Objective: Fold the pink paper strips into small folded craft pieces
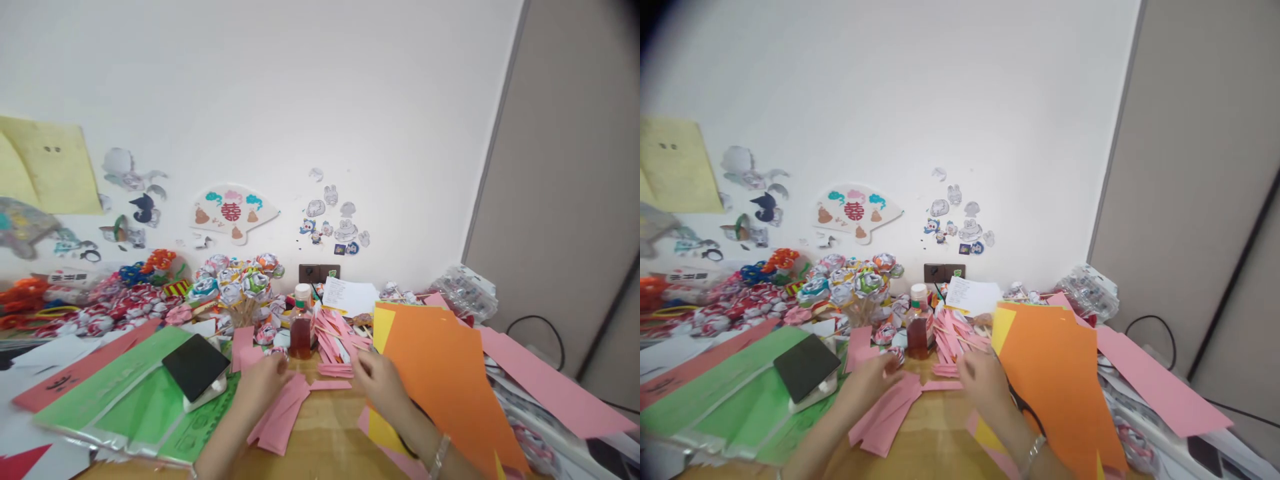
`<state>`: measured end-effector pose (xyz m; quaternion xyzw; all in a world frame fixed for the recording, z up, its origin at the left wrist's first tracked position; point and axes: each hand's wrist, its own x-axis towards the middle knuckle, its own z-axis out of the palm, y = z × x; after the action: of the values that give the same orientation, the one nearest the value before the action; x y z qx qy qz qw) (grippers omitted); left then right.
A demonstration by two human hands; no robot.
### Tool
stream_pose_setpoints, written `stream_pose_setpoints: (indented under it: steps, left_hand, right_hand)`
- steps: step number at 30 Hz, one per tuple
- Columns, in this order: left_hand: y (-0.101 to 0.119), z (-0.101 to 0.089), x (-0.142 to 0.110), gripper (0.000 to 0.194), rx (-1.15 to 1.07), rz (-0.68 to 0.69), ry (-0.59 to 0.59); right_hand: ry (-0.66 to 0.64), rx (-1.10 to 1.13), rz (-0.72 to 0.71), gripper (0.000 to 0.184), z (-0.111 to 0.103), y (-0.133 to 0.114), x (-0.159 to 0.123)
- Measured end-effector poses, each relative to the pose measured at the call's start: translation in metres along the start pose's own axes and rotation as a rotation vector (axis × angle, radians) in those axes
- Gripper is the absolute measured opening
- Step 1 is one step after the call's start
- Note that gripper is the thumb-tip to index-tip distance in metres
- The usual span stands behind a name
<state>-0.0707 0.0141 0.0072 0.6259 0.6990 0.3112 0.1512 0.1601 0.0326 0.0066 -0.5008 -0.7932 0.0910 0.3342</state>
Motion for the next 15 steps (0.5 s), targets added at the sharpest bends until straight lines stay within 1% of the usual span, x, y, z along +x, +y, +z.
stream_pose_setpoints:
  steps: [1,2,3,4,6,8,10,12,15]
  left_hand:
    - [-0.001,0.001,-0.003,0.006,0.092,0.005,-0.038]
    - [-0.001,0.003,-0.007,0.007,0.175,0.007,-0.073]
    - [0.000,0.005,-0.010,0.010,0.245,0.006,-0.101]
    - [0.001,0.008,-0.013,0.014,0.303,0.005,-0.126]
    - [0.004,0.013,-0.016,0.023,0.391,0.004,-0.158]
    - [0.006,0.016,-0.018,0.027,0.445,-0.002,-0.176]
    - [0.006,0.018,-0.017,0.026,0.469,-0.009,-0.180]
    - [0.006,0.018,-0.016,0.025,0.469,-0.013,-0.170]
    - [0.008,0.015,-0.012,0.027,0.438,-0.002,-0.145]
  right_hand:
    - [-0.001,-0.114,0.018,0.037,-0.002,0.001,0.010]
    - [-0.053,-0.217,0.035,0.038,-0.002,0.002,0.020]
    - [-0.144,-0.312,0.081,0.037,-0.001,0.003,0.029]
    - [-0.172,-0.344,0.108,0.033,0.002,0.003,0.037]
    - [-0.221,-0.375,0.136,0.026,0.010,0.003,0.047]
    - [-0.255,-0.383,0.152,0.028,0.018,0.003,0.050]
    - [-0.282,-0.381,0.160,0.032,0.023,0.003,0.048]
    - [-0.296,-0.373,0.157,0.033,0.023,0.002,0.044]
    - [-0.293,-0.351,0.144,0.034,0.017,0.000,0.038]
